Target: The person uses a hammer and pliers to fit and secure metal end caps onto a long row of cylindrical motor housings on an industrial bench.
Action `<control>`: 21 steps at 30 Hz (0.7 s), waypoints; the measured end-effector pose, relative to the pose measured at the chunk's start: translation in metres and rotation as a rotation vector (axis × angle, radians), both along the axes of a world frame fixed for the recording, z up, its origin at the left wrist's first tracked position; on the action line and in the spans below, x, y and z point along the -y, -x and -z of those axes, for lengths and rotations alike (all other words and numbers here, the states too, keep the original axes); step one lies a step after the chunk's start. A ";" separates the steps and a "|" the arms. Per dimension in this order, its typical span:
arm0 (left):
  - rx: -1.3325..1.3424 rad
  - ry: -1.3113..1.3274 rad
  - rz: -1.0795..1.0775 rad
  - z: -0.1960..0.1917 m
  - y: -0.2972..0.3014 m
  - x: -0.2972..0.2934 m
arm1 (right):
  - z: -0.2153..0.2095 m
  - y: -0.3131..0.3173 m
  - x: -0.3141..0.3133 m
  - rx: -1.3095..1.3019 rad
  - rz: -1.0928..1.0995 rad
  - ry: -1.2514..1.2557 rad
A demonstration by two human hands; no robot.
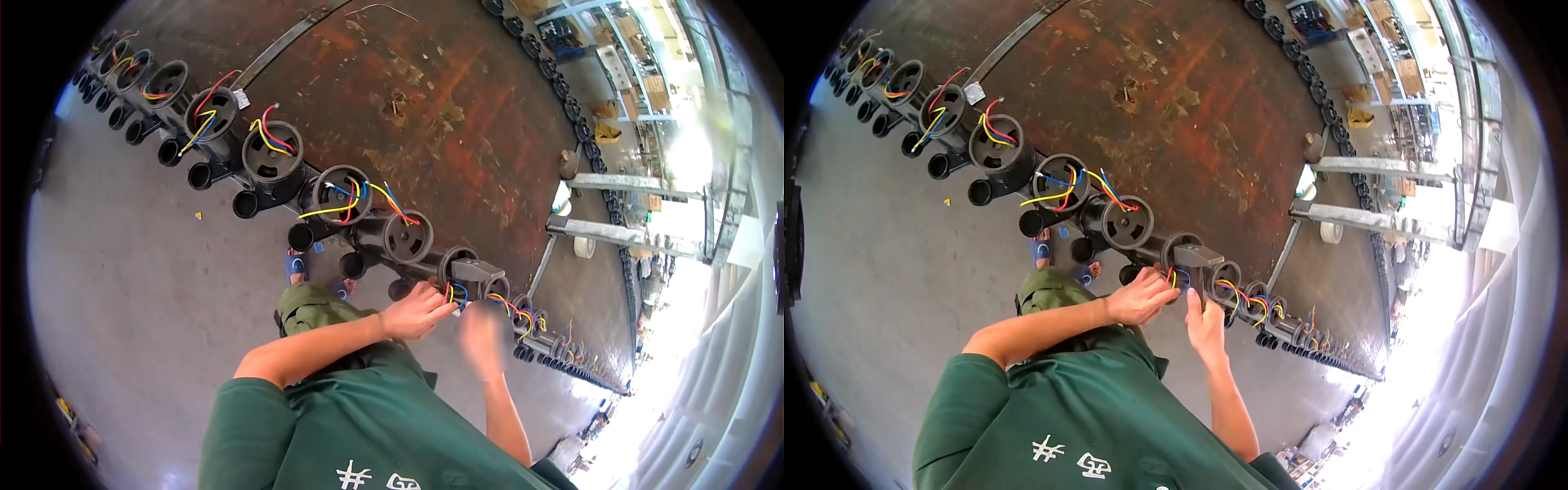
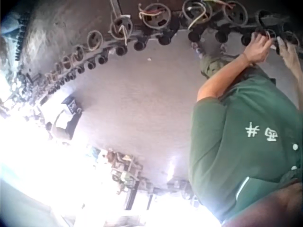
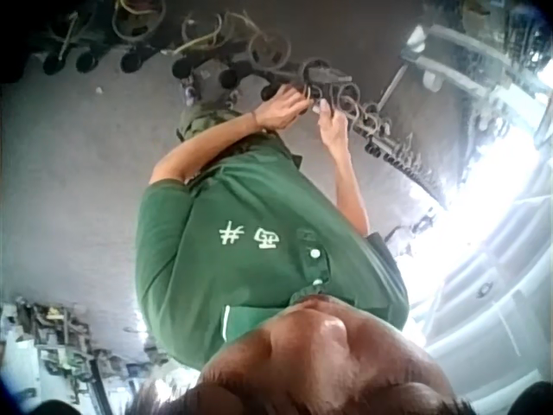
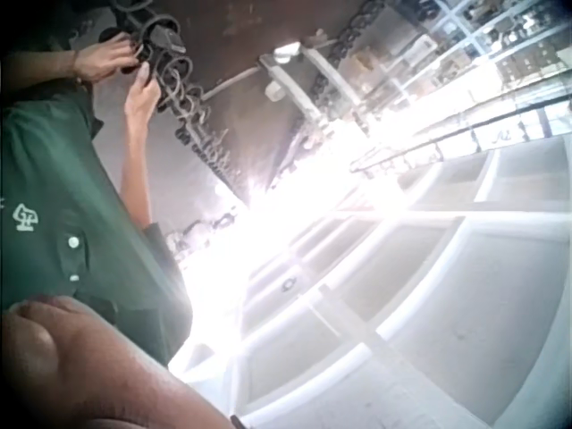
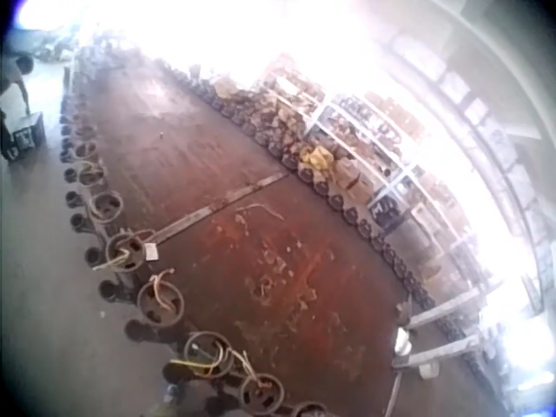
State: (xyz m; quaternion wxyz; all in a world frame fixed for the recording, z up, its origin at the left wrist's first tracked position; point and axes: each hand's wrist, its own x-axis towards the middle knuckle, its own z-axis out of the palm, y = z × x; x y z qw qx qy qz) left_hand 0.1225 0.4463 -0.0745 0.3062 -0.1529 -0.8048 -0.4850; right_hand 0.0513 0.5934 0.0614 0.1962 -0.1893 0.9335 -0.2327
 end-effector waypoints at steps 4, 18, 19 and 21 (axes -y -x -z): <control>0.000 0.018 0.010 0.000 -0.007 0.001 | -0.026 0.002 -0.002 0.363 0.227 0.065; 0.020 -0.008 -0.004 -0.003 -0.005 -0.004 | -0.012 0.009 -0.014 0.227 0.154 0.017; 0.009 -0.005 -0.016 0.000 -0.004 -0.004 | -0.025 0.011 -0.009 0.345 0.224 0.029; 0.006 -0.001 -0.013 0.002 -0.002 -0.002 | -0.044 0.008 -0.004 0.425 0.306 0.102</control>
